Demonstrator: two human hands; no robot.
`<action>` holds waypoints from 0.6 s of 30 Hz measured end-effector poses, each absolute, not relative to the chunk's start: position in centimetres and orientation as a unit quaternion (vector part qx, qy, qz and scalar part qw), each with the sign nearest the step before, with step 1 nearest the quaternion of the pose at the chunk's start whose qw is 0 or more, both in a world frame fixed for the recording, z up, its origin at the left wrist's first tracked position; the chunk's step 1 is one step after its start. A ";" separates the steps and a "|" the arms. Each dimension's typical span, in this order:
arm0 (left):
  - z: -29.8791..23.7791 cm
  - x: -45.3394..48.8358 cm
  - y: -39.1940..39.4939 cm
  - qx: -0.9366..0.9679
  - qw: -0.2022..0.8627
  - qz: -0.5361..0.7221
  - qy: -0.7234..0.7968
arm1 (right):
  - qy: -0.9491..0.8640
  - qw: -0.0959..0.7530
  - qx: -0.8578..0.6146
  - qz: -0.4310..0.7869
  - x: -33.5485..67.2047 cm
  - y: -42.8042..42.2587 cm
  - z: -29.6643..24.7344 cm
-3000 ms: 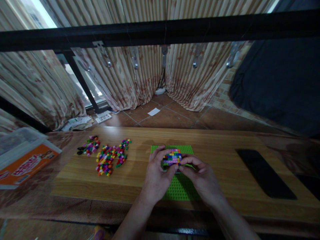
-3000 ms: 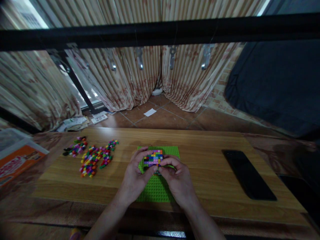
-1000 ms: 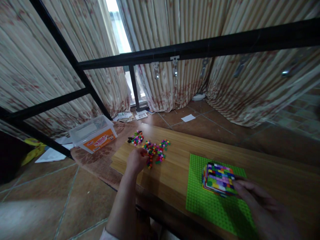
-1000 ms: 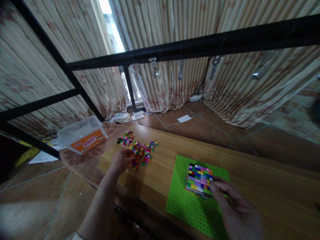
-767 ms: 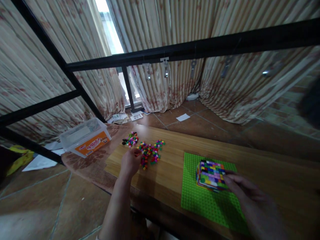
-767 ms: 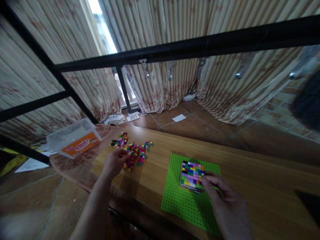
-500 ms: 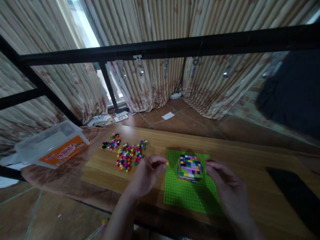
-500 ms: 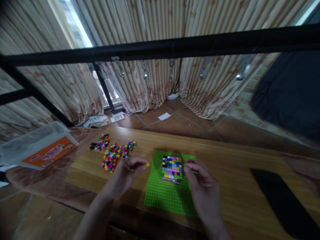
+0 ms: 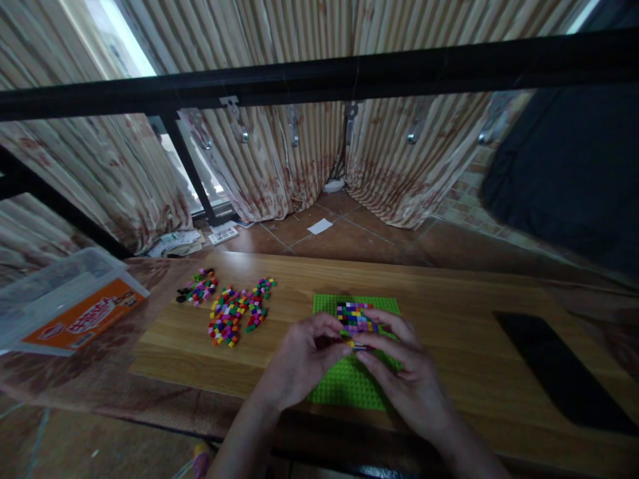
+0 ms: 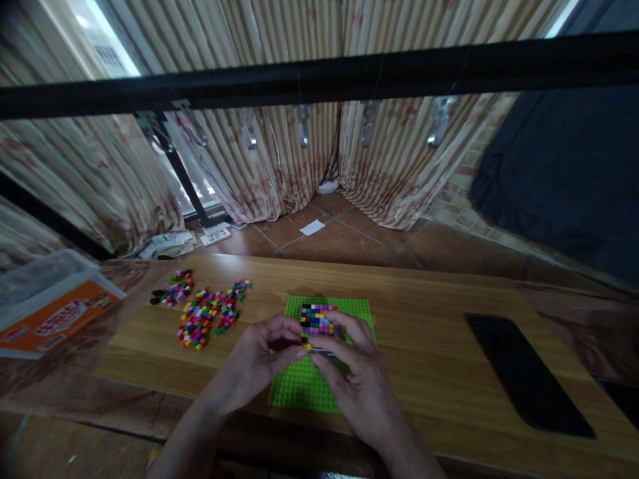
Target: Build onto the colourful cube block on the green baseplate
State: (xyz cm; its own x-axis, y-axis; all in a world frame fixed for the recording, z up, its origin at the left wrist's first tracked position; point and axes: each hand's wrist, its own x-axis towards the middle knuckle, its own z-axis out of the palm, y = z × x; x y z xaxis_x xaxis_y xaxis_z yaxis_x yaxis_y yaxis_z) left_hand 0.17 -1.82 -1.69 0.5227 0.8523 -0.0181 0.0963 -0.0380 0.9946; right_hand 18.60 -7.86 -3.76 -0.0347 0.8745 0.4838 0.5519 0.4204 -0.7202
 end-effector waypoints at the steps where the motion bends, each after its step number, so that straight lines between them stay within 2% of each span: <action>1: -1.7 0.2 -1.8 0.641 0.595 0.321 0.365 | -0.704 0.468 -0.507 0.169 18.5 -7.8 -3.8; 9: -1.5 0.5 -2.1 0.634 0.610 0.320 0.351 | -0.704 0.453 -0.528 0.145 18.4 -7.5 -4.0; 18: -2.9 -0.5 -0.3 0.611 0.527 0.379 0.452 | -0.701 0.429 -0.565 0.072 18.9 -7.5 -3.9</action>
